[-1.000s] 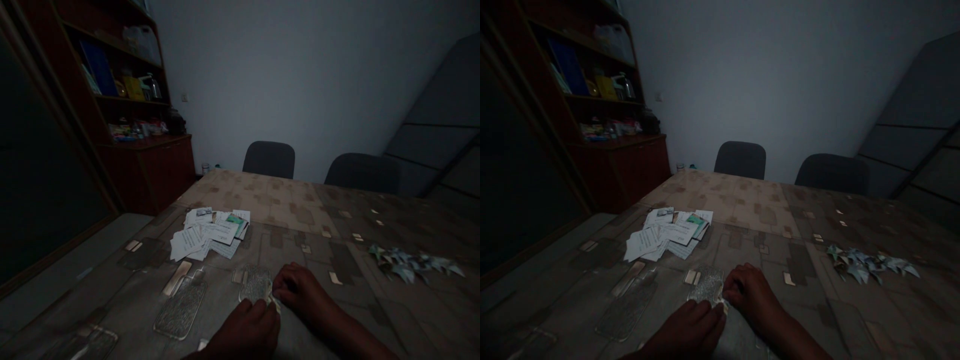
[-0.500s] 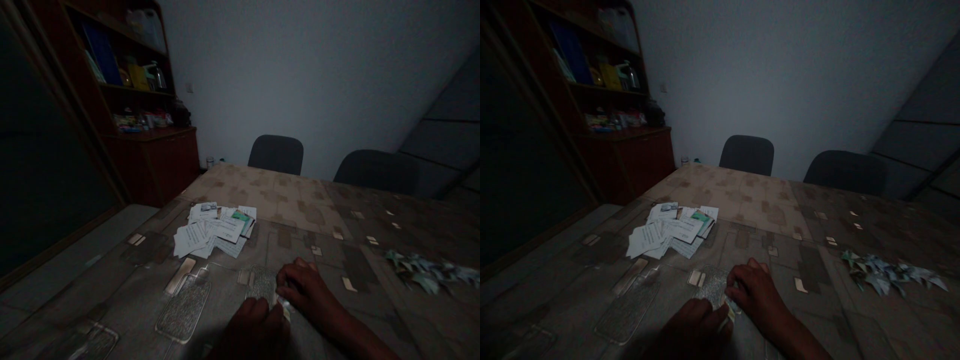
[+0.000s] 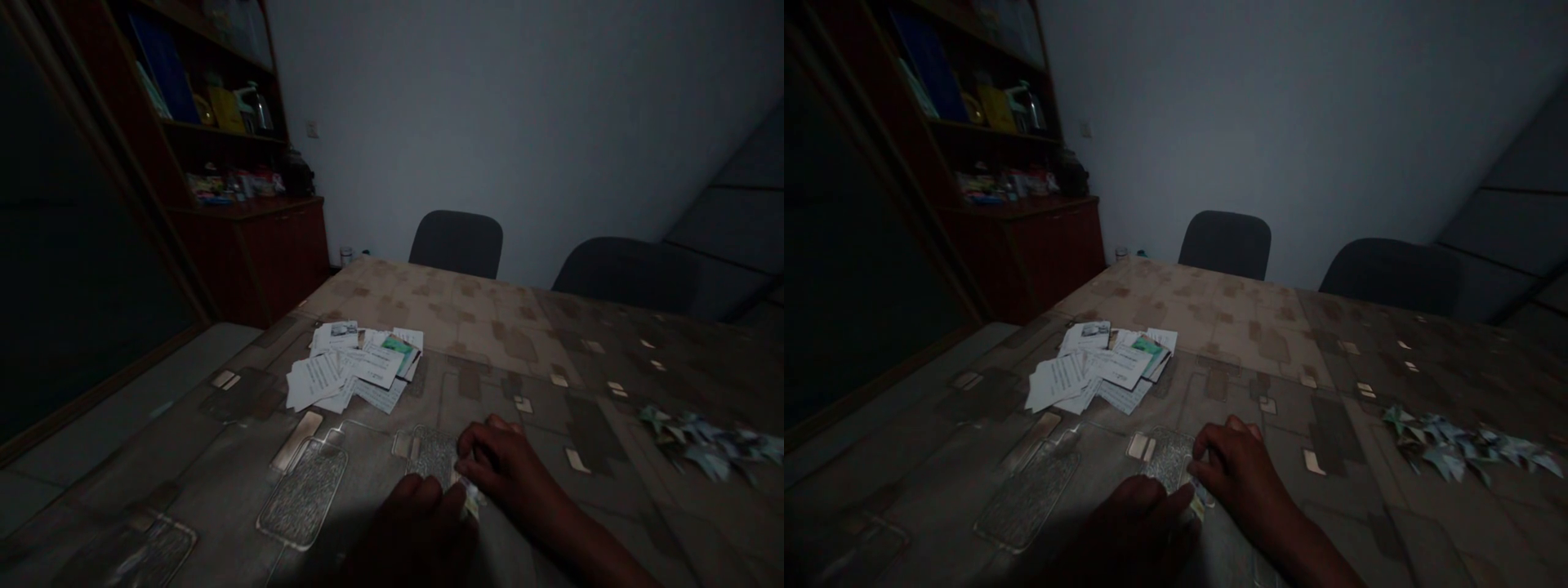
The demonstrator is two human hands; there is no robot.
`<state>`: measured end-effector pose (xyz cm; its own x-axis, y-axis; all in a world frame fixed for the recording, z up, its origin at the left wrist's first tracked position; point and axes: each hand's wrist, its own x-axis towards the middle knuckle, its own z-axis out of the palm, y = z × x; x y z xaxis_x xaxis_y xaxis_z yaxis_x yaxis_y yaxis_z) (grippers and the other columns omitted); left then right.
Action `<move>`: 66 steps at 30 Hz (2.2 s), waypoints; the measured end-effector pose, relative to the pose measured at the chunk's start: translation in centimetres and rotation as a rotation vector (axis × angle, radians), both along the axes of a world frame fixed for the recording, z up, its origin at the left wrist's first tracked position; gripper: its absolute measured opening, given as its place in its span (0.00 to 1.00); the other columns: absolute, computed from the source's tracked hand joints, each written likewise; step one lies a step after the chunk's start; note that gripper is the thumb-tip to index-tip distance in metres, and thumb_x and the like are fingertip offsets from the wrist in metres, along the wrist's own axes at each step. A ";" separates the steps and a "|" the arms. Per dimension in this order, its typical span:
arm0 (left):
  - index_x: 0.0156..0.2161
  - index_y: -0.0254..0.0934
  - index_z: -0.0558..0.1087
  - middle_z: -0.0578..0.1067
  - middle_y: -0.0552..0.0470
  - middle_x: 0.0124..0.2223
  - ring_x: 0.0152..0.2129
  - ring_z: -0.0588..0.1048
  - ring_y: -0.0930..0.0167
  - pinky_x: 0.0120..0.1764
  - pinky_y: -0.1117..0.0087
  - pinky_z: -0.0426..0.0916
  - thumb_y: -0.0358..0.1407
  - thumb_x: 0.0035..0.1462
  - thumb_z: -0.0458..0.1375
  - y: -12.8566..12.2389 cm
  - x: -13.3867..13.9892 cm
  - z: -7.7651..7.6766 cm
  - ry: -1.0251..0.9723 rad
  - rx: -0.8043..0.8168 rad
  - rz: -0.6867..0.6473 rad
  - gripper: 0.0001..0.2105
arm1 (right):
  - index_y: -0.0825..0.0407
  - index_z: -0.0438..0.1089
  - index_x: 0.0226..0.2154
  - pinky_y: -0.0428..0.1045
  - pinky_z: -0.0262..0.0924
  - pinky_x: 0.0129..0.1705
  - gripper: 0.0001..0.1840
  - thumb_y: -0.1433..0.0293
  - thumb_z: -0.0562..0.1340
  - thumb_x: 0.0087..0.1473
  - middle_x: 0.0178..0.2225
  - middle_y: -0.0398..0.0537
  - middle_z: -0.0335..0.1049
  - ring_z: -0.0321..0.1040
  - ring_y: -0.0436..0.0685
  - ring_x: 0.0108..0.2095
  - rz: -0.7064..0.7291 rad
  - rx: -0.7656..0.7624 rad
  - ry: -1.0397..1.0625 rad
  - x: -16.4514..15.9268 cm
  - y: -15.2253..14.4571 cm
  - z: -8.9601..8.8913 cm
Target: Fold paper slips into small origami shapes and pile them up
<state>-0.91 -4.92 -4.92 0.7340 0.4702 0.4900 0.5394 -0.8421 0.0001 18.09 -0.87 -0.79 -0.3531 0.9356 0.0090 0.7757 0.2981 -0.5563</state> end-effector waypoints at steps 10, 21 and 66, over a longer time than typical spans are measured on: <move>0.40 0.34 0.68 0.75 0.50 0.38 0.27 0.68 0.69 0.29 0.66 0.61 0.30 0.58 0.58 0.5 0.6 0.3 0.028 -0.021 -0.008 0.05 | 0.49 0.70 0.28 0.51 0.49 0.39 0.05 0.70 0.63 0.55 0.25 0.41 0.68 0.65 0.57 0.34 -0.031 0.047 -0.005 -0.3 0.5 -0.6; 0.43 0.34 0.66 0.73 0.51 0.37 0.27 0.68 0.68 0.27 0.66 0.60 0.31 0.60 0.58 0.7 0.5 0.4 0.161 -0.071 0.007 0.08 | 0.48 0.73 0.35 0.49 0.52 0.38 0.11 0.78 0.65 0.49 0.23 0.38 0.66 0.64 0.55 0.32 0.088 -0.064 0.092 1.2 0.5 0.7; 0.50 0.45 0.67 0.74 0.53 0.53 0.30 0.68 0.69 0.30 0.68 0.55 0.32 0.56 0.61 2.5 -2.1 0.9 0.050 -0.061 -0.136 0.17 | 0.50 0.69 0.34 0.50 0.51 0.40 0.14 0.80 0.60 0.43 0.30 0.41 0.66 0.63 0.56 0.37 0.030 -0.073 0.090 1.0 -0.9 0.8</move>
<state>-3.00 -2.38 -4.00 0.8160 0.3922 0.4245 0.4207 -0.9068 0.0292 19.13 -1.79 -0.01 -0.3821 0.9238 -0.0254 0.7128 0.2772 -0.6443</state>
